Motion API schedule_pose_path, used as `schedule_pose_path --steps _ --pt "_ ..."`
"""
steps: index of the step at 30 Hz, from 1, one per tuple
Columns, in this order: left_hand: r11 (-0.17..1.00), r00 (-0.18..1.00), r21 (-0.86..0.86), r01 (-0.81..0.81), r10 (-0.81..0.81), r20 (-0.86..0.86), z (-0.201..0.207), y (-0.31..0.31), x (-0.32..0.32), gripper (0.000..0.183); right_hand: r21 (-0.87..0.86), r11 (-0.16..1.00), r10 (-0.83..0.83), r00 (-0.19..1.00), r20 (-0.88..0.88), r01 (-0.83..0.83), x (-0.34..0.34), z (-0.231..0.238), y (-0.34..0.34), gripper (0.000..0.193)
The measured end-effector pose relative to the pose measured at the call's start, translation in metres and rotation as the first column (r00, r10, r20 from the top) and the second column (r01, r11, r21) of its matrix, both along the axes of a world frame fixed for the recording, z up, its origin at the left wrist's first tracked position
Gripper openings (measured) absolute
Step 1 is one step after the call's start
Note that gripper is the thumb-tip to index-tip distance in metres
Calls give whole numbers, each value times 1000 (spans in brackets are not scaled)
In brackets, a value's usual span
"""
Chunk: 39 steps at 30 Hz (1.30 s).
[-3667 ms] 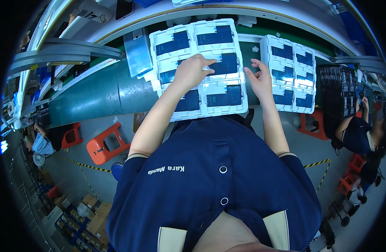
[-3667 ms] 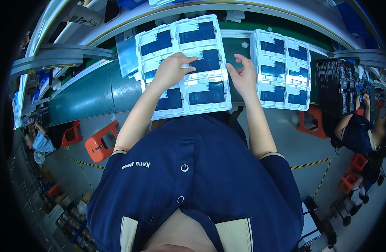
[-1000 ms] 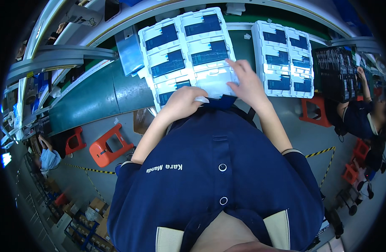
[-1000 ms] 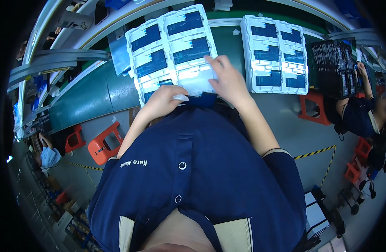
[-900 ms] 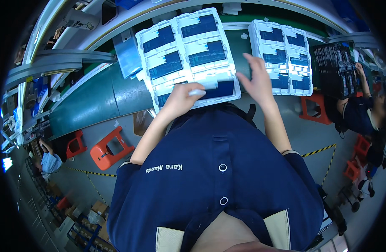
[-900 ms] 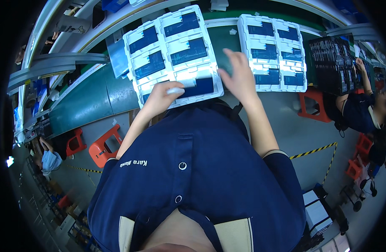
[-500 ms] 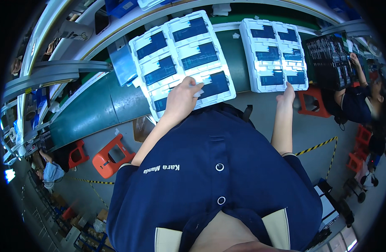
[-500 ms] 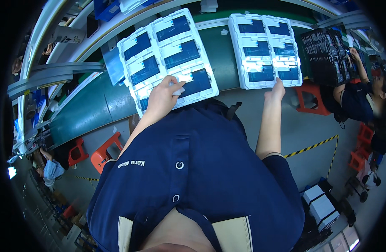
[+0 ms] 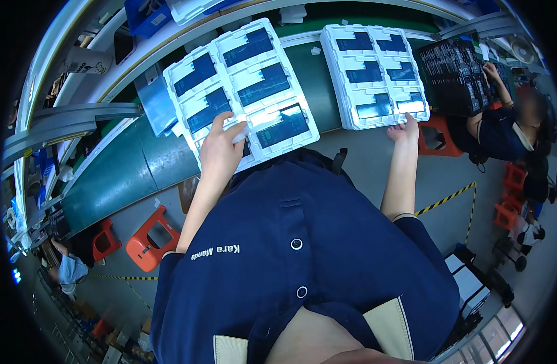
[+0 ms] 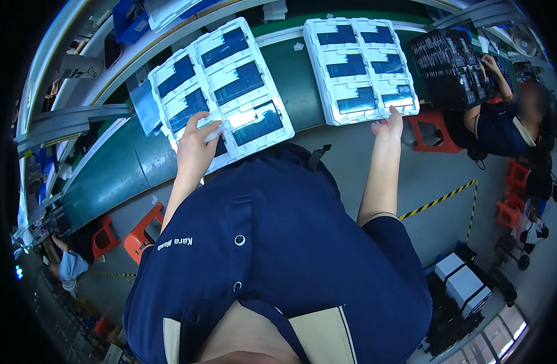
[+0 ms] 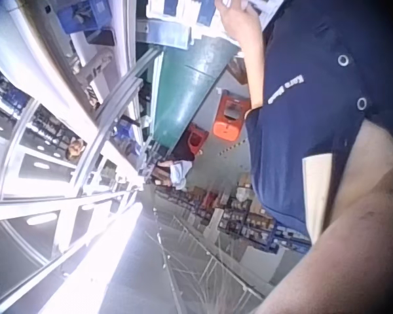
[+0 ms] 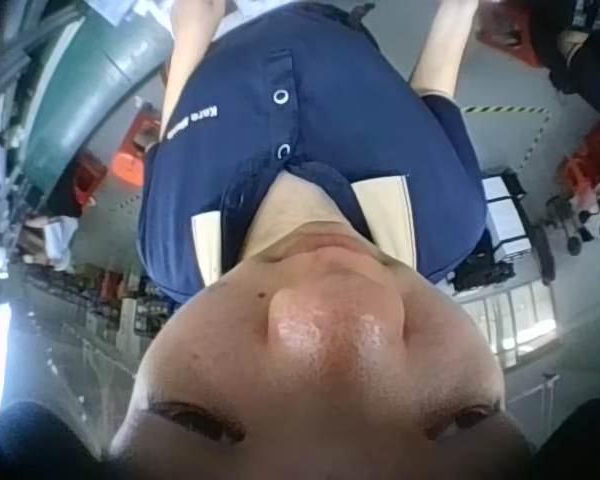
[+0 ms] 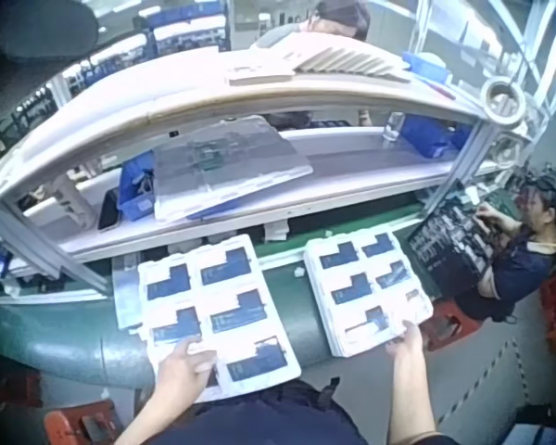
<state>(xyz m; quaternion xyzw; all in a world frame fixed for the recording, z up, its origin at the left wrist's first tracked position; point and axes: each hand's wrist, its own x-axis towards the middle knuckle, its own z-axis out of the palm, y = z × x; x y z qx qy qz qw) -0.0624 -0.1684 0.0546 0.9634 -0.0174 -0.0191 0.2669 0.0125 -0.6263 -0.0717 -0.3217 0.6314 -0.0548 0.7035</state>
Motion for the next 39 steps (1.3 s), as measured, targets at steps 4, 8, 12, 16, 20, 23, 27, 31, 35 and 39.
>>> schedule_pose_path --steps 4,8,12,16,20,23,27,31,35,39 --pt "1000 1000 -19 -18 18 23 2 2 -1 25 -44 999 20 961 275 -8 -3 19 12 34" --pt "997 998 -55 -57 58 17 4 8 -4 23 -25 1000 27 869 493 -17 0 30 9 32" --pt "993 995 -79 -92 94 14 4 19 -4 21 74 994 5 713 701 -80 2 30 -11 37" --pt "988 991 -87 -125 128 30 3 36 -9 20 197 964 -51 603 796 -180 -8 38 11 37" --pt "986 987 -87 -141 147 61 1 54 -17 20 172 963 -17 593 805 -206 -38 59 60 34" --pt "982 984 -88 -167 172 54 0 69 -27 19 160 936 61 594 802 -312 -65 64 90 31" --pt "977 980 -97 -188 193 47 2 88 -39 19 189 890 122 616 778 -414 -91 70 143 27" --pt "975 978 -116 -190 198 59 0 107 -49 20 274 843 114 652 750 -462 -98 65 196 28" --pt "971 974 -146 -189 204 94 -10 122 -58 20 177 848 192 599 777 -500 -99 62 246 37" --pt "955 971 -244 -170 205 122 -32 126 -62 23 -12 815 387 530 754 -579 -97 82 282 36"
